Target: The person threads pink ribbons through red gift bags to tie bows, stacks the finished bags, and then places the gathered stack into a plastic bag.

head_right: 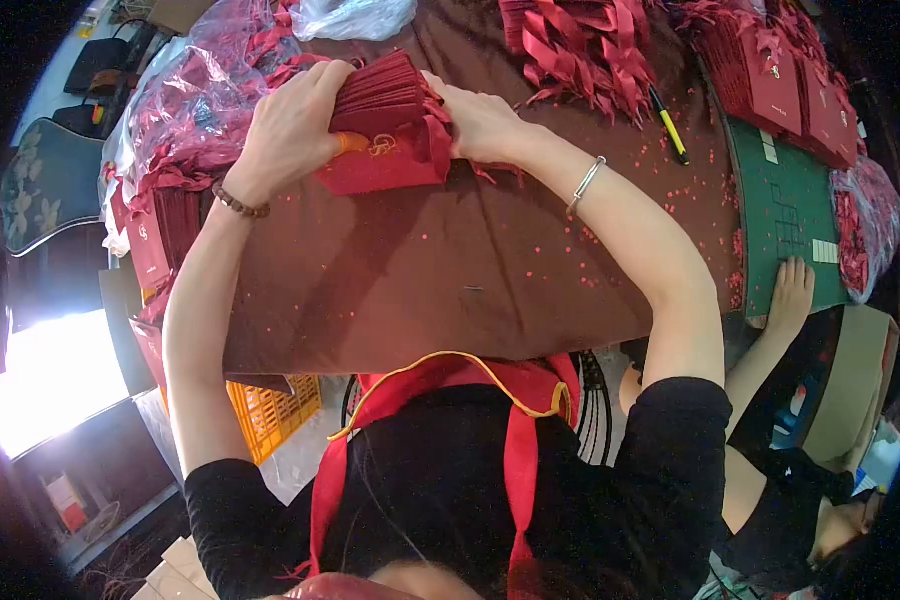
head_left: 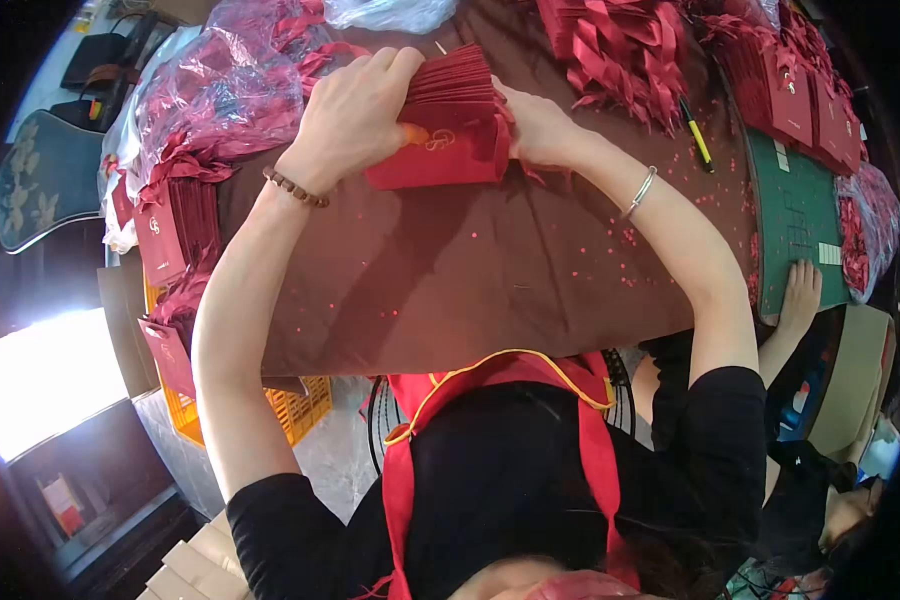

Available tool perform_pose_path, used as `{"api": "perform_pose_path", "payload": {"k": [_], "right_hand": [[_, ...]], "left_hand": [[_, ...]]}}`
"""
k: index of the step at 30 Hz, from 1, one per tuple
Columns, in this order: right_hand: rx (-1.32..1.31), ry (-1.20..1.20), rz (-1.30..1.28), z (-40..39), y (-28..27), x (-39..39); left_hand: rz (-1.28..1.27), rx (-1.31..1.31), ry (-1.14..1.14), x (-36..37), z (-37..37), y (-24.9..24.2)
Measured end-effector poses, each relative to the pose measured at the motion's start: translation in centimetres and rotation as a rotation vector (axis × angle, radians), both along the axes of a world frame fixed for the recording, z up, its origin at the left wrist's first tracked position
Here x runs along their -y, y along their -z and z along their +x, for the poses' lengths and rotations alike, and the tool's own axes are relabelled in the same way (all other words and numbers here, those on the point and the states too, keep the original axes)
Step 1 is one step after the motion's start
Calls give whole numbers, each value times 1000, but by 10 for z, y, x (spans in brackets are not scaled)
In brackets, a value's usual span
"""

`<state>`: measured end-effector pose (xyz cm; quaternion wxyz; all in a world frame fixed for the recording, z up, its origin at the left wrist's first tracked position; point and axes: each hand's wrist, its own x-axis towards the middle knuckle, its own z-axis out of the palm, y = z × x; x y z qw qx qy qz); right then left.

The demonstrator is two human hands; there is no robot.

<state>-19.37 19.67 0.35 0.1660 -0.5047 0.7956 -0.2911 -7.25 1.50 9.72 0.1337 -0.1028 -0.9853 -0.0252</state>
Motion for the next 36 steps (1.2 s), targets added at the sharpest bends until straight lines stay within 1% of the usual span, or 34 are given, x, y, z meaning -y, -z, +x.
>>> {"api": "perform_pose_path", "payload": {"k": [1,3,5,7,8,10,11,13,14,16,17,19,22,24,26,27,29,30,32,33,34,36], "right_hand": [[-69,36,44,-2,1,2],[-75,48,82,-3,0,2],[-82,59,119,-2,-7,1],[-187,65,143,3,-17,0],[-188,66,141,2,-15,0],[-257,18,34,-2,-11,1],[-258,18,31,-4,-10,1],[-312,-21,123,-5,-17,0],[-314,-21,122,-5,-18,0],[-426,-78,138,-3,-20,0],[-426,-76,136,-1,-21,1],[-444,-76,299,4,-25,2],[-450,-69,275,5,-26,-1],[-452,-56,267,6,-25,-1],[-339,-36,192,5,-25,-5],[-339,-34,191,4,-23,-7],[-144,-37,104,-3,-6,-8],[27,-150,44,-7,-4,-6],[106,-170,171,-13,-2,-22],[368,-195,251,-5,-26,-31],[370,-197,257,-5,-23,-33],[581,-180,146,-7,-16,-36]], "left_hand": [[-8,-5,-3,1,-2,1],[-14,-9,-1,0,-3,0],[-16,83,-86,-2,-1,-3],[-24,85,-75,-1,-1,-4],[-28,85,-63,0,-1,-5],[-30,48,-32,0,-1,-3],[-29,16,1,0,0,-3],[-38,12,3,1,1,-1],[-45,8,4,1,2,-1],[-81,-21,4,-3,6,-1],[-117,-49,5,-6,8,-3],[-136,-48,0,-15,13,-7],[-145,-57,-20,-16,10,-2],[-114,14,-39,-15,6,0],[-74,-27,-9,-15,4,0],[-62,-19,2,-14,4,1],[-46,-12,13,-14,4,3],[-40,-10,19,-15,5,3],[-31,-11,18,-14,5,3],[-43,-17,28,-13,5,3],[-55,-21,40,-13,5,3],[-45,-21,32,-15,6,2]]}}
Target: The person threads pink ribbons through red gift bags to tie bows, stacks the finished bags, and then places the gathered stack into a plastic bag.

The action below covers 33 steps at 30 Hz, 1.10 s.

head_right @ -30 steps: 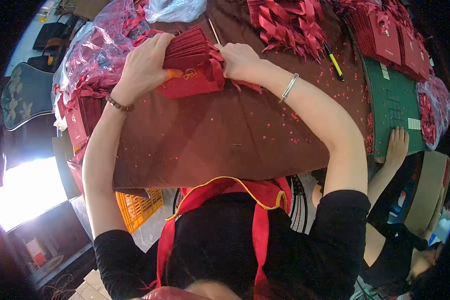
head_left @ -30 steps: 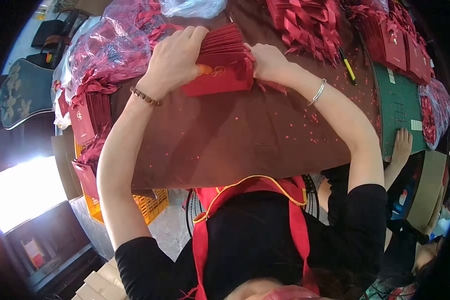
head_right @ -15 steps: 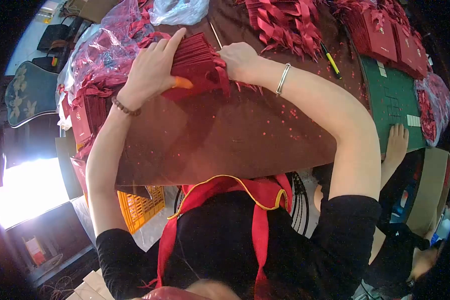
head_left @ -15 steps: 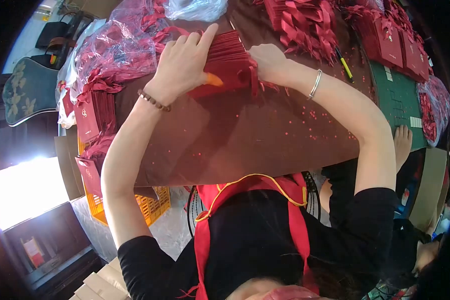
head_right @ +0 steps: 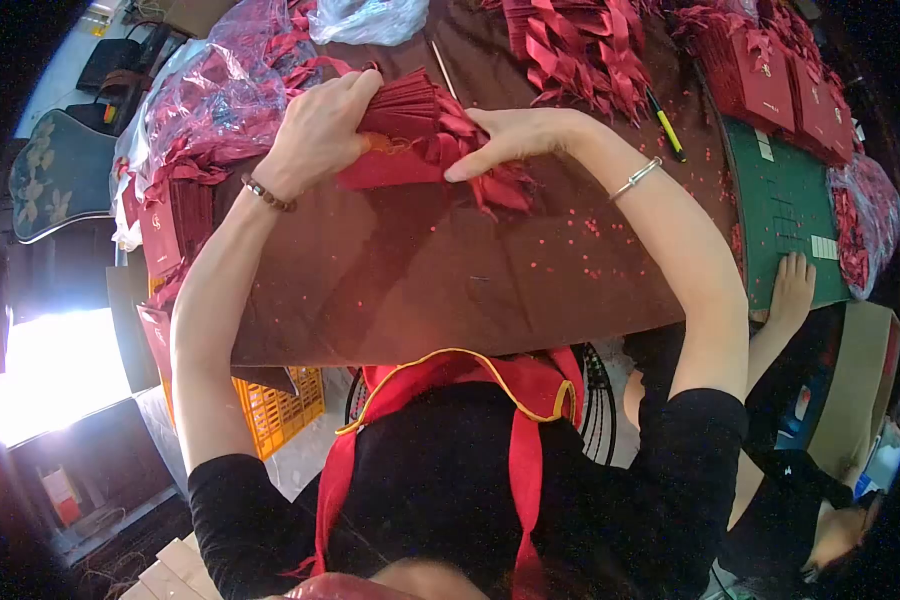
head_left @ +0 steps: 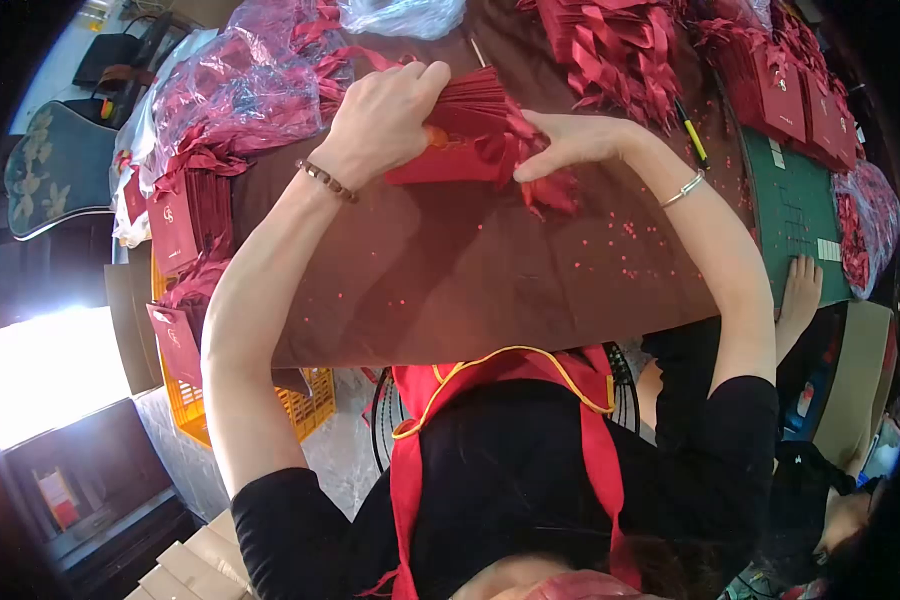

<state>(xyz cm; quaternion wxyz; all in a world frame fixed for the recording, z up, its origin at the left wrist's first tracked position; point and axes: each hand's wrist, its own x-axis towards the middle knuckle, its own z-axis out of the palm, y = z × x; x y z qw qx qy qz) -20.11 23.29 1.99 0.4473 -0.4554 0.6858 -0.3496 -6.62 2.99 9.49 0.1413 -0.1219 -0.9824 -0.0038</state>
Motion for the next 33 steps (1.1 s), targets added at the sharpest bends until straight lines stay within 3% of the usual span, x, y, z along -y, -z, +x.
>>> {"api": "perform_pose_path", "payload": {"k": [4,6,9,11,15,17,19,21,23,24,28,30,31,33], "right_hand": [[-174,102,173,16,-15,12],[-201,101,134,19,-17,18],[-252,169,336,20,-13,23],[-47,193,118,19,11,17],[369,241,-168,47,-50,16],[299,279,-185,32,-32,20],[214,152,82,19,-32,21],[197,158,66,19,-30,19],[21,149,8,20,-22,18],[187,159,7,17,-6,18],[132,107,-27,8,12,26],[-732,47,303,7,-1,34],[-958,49,222,18,-16,31],[-1106,-59,242,18,-27,35]], "left_hand": [[11,53,-34,1,-1,1],[4,42,-37,0,-1,0],[-2,-2,-19,0,-1,1],[0,-34,9,1,-1,3],[-7,-41,-4,0,-1,2],[8,-40,3,-1,-1,2],[0,-30,2,1,-1,2],[-19,-27,11,3,-2,2],[-36,-22,19,3,-2,2],[-29,-17,17,1,0,1],[-18,-25,18,1,-1,1],[-20,-21,24,1,-1,1],[-19,-18,34,1,-1,1],[-13,-22,56,4,-1,1]]}}
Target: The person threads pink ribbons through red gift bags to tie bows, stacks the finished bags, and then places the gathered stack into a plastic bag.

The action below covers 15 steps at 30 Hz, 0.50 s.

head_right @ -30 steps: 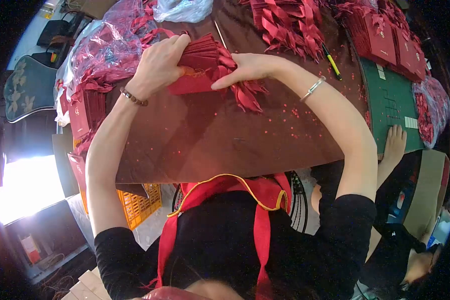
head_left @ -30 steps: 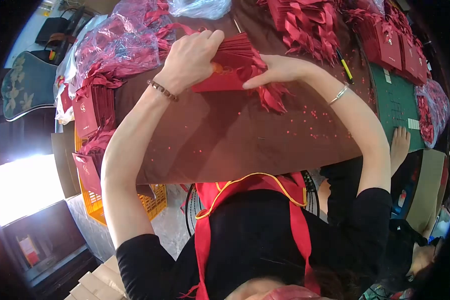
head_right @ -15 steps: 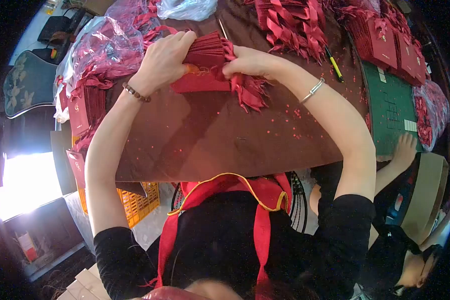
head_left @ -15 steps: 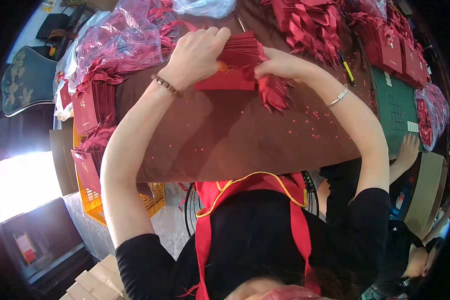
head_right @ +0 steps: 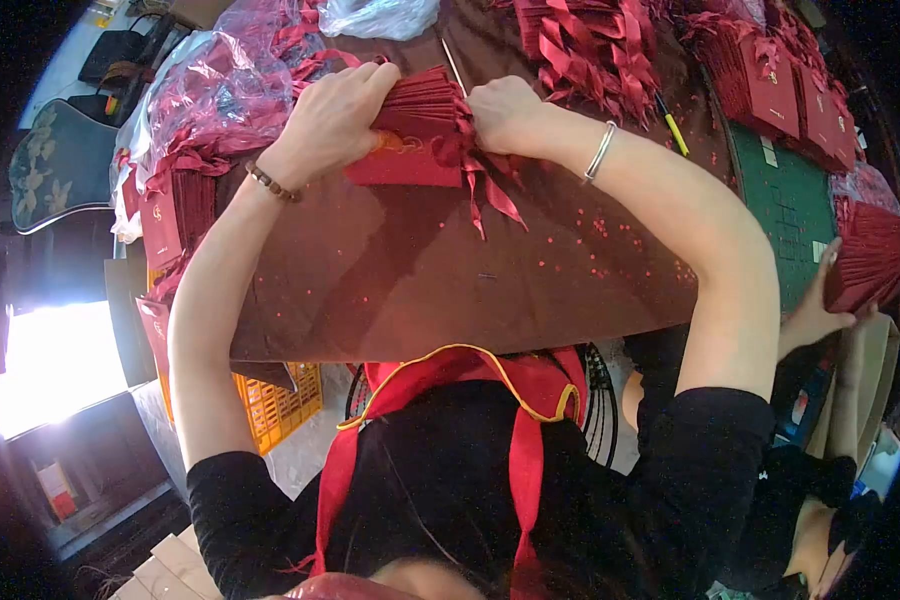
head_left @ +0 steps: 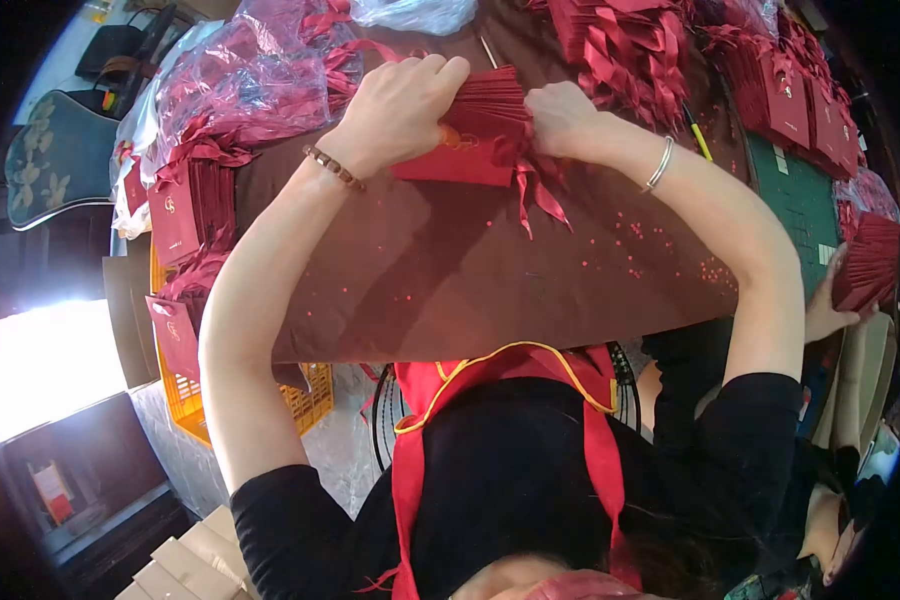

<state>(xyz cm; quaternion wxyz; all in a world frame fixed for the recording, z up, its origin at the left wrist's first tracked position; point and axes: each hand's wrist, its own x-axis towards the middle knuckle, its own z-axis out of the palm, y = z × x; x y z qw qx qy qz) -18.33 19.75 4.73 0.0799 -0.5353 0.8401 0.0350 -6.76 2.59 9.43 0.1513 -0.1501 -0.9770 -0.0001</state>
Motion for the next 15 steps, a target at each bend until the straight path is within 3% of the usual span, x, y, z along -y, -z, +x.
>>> {"api": "perform_pose_path", "payload": {"k": [1,2,8,9,12,13,15], "right_hand": [[-139,-93,73,-1,-2,0],[-188,-109,-84,-5,10,-1],[-325,-200,-273,-16,33,-2],[-237,-97,13,-15,24,6],[-209,-213,-3,-17,14,-3],[27,-86,207,-19,5,-1],[-9,-45,123,-22,3,-21]], "left_hand": [[6,-7,25,1,-1,0],[7,-9,30,1,-2,1],[3,-35,-29,-1,1,6],[-4,-37,-25,0,0,5],[-3,-48,-22,-3,0,3],[11,-52,-29,-4,1,3],[10,-52,-32,-4,1,3]]}}
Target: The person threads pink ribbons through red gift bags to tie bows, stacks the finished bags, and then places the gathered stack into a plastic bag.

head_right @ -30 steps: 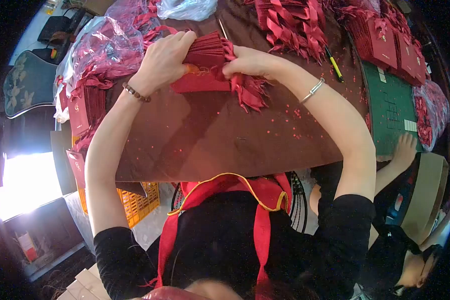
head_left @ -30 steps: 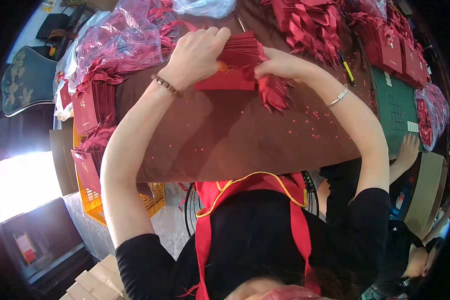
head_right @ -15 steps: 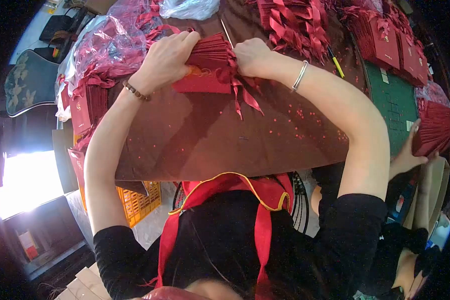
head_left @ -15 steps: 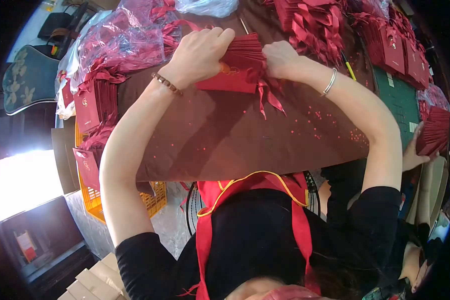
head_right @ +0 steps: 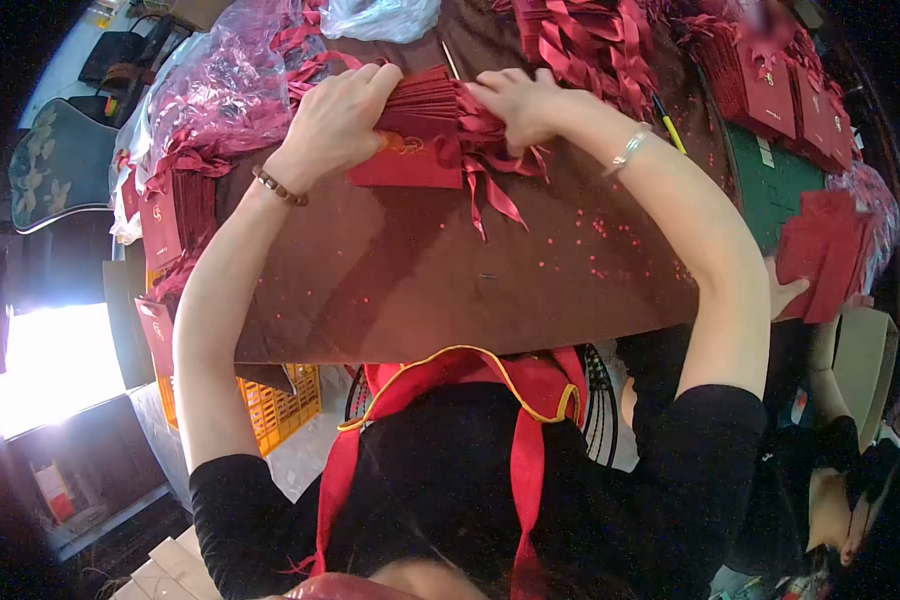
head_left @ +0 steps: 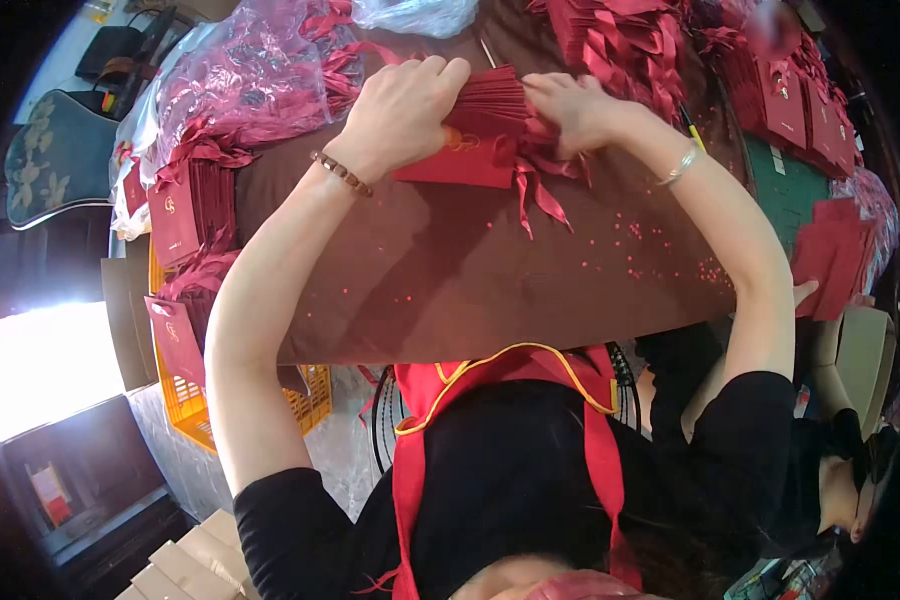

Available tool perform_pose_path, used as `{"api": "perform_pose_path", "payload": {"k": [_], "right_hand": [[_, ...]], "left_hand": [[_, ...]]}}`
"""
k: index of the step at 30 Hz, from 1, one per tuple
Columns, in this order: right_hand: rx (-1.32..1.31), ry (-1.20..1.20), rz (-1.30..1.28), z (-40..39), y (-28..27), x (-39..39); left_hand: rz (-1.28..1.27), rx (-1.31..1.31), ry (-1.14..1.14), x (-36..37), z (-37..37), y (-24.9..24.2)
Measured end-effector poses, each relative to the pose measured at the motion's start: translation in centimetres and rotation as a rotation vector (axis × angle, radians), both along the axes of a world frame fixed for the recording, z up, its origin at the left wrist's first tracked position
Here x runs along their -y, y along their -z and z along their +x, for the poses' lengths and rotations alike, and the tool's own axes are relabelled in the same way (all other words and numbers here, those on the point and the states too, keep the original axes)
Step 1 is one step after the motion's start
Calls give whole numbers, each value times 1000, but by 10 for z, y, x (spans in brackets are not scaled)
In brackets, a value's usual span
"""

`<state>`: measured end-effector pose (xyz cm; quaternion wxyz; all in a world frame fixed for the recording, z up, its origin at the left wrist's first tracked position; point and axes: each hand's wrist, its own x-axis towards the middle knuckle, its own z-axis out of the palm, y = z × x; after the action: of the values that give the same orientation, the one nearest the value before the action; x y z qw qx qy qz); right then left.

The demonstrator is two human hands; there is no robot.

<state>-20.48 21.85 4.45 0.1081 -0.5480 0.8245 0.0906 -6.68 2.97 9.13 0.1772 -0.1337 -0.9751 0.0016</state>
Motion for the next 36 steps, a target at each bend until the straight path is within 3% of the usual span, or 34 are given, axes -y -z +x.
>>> {"api": "perform_pose_path", "payload": {"k": [1,3,6,8,9,10,11,13,14,16,17,20,22,23,26,28,36], "right_hand": [[221,139,28,1,-22,-5],[193,204,24,-1,-46,-15],[415,41,-477,7,-53,-19],[545,-62,-788,26,-39,0],[453,-106,-856,30,-21,9],[755,-3,-886,39,-12,14],[771,-28,-1020,40,8,18],[830,38,-1052,45,9,20],[828,95,-1055,43,19,22],[1069,245,-953,48,11,18],[997,125,-1013,38,30,20],[850,64,-940,36,28,19],[645,124,-745,30,29,13],[687,58,-825,28,39,13],[639,122,-613,34,13,11],[515,19,-623,31,19,10],[616,196,-442,31,20,8]], "left_hand": [[2,6,-6,0,1,1],[-14,29,-14,0,3,-2],[-42,29,-15,2,1,0],[-51,11,-9,-1,0,1],[-20,11,0,-3,2,-1],[8,4,6,-3,3,-3],[7,29,-8,-3,3,-4],[12,59,-29,-3,4,-7],[13,68,-22,-2,3,-7],[33,60,-3,0,2,-4],[24,61,-1,-1,1,-5],[35,61,-4,0,2,-4],[37,44,5,-2,3,-3],[19,47,-5,-3,4,-4],[41,60,-9,-1,4,-4],[62,80,-6,-1,4,-5],[65,49,-4,1,0,-6]]}}
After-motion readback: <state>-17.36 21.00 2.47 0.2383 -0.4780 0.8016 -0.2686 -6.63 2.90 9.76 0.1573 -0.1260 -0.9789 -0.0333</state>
